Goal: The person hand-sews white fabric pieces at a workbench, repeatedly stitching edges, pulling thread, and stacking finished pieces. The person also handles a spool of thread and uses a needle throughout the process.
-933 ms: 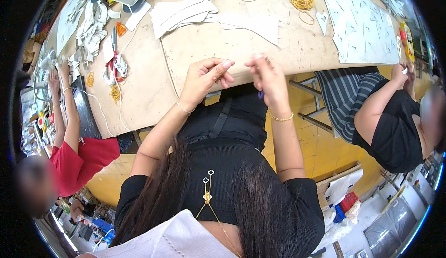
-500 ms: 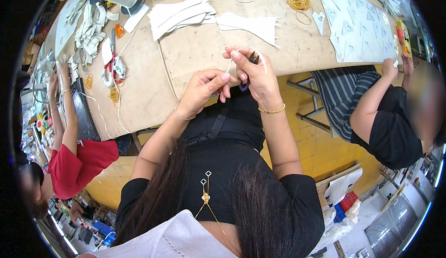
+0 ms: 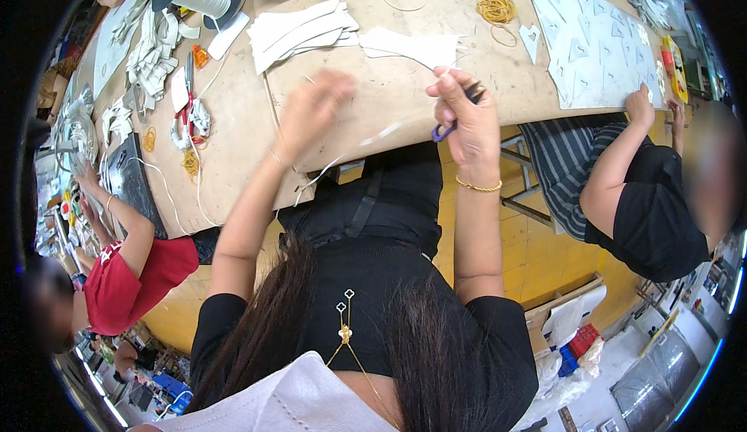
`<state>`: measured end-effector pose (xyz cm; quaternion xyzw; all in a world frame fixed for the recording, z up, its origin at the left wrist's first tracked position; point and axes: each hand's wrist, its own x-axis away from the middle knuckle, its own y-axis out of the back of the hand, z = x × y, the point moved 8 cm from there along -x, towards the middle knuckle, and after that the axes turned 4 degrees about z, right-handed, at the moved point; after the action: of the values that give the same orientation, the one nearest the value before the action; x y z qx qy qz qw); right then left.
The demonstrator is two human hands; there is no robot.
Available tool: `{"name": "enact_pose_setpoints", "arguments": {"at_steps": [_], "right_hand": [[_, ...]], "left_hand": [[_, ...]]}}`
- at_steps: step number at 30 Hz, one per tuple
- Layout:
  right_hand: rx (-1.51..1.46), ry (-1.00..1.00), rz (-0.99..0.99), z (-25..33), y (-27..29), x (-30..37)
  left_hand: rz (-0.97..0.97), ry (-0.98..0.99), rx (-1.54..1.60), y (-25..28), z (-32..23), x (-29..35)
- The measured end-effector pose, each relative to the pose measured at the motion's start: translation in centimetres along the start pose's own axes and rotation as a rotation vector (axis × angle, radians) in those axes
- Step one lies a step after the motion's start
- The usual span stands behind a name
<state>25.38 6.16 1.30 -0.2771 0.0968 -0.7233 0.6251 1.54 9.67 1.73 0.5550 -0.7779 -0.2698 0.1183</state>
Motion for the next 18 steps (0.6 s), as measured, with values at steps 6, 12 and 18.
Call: {"name": "enact_pose_setpoints", "arguments": {"at_steps": [6,12,18], "right_hand": [[-0.061,0.265,-0.142,9.5,5.6,-1.2],[0.118,0.430,0.159,16.8,2.8,-0.3],[-0.236,0.029,0.475,6.1,-4.8,-0.3]], "left_hand": [[-0.299,-0.051,-0.637,9.2,5.8,-6.1],[-0.018,0.091,-0.744,9.1,8.4,-8.4],[0.150,0.054,-0.782,8.9,9.3,-10.7]]}}
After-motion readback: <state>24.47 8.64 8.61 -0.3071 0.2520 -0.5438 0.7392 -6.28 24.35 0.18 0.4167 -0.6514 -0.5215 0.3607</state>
